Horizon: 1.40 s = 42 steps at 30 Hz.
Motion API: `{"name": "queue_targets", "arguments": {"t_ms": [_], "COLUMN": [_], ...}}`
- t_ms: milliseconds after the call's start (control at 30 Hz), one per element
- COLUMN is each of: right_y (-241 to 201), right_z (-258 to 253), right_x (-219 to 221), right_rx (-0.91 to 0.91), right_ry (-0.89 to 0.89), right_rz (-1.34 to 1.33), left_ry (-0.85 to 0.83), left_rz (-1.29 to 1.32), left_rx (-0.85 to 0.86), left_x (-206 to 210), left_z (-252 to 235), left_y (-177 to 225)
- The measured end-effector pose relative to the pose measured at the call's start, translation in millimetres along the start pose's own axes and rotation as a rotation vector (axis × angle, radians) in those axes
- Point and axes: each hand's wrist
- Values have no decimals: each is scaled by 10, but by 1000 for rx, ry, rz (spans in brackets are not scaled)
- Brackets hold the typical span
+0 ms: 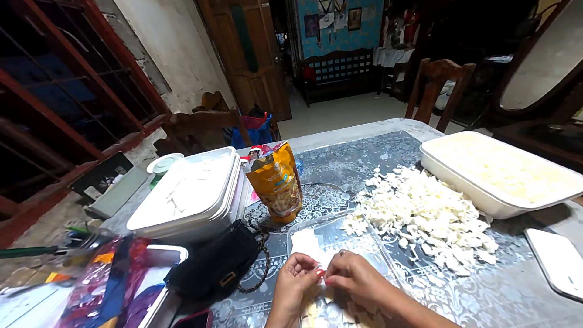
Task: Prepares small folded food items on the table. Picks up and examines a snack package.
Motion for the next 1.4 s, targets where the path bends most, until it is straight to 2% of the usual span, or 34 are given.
{"name": "queue_targets", "arguments": {"t_ms": [100,200,267,300,367,433,500,567,633,700,733,800,900,1000,1067,1167,1267,1333,1400], "right_y": [37,109,86,68,65,125,150,157,204,284,314,282,115,97,90,95,105,81,76], "right_z": [-6,-39,-26,-21,-21,-57,-88,-71,-44,-8,14,50,46,2,-19,-17,3,2,-10], "right_x": [54,-5,-64,-52,73,222,221,55,-197,-428,-489,-490,-372,-227,-178,-198,-243,-254,-198], "right_rx": [-121,-51,13,-14,-180,-398,-470,-365,-165,19,87,170,231,194,218,257,220,158,88], "right_ry": [58,210,155,111,98,247,436,598,742,789,759,567,76,-164,-216,-195,-33,60,89], "right_rz": [-206,-226,-96,-17,197,498,752,896,992,1019,985,821,516,445,443,403,306,99,-111], "left_ry": [-11,-142,-130,-101,-47,-44,-86,-160,-247,-242,-223,-202,-168,-153,-191,-228,-122,-70,-89], "left_rz": [-63,-137,-149,-152,-213,-478,-877,-1175,-1326,-1410,-1432,-1441,-1412,-1372,-1300,-1147,-952,-752,-554], "left_rx": [40,62,108,117,110,116,179,215,88,91,118,161,273,314,207,-19,26,71,54], "left_x": [3,4,-21,-41,-70,-76,-80,-84,-44,-14,-7,-8,-40,-63,-90,-155,-190,-168,-112], "left_z": [0,42,33,18,-8,2,42,74,99,107,110,111,109,99,87,31,8,0,18], "left_y": [-50,-15,-4,2,16,10,-13,-48,-30,-67,-88,-111,-143,-122,-69,42,82,53,42]}}
Point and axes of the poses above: each hand's wrist, its own z-axis away from the middle knuckle, its own x-axis out of the palm, y = z × x, and after that the axes turned 10 degrees about -y, right-handed
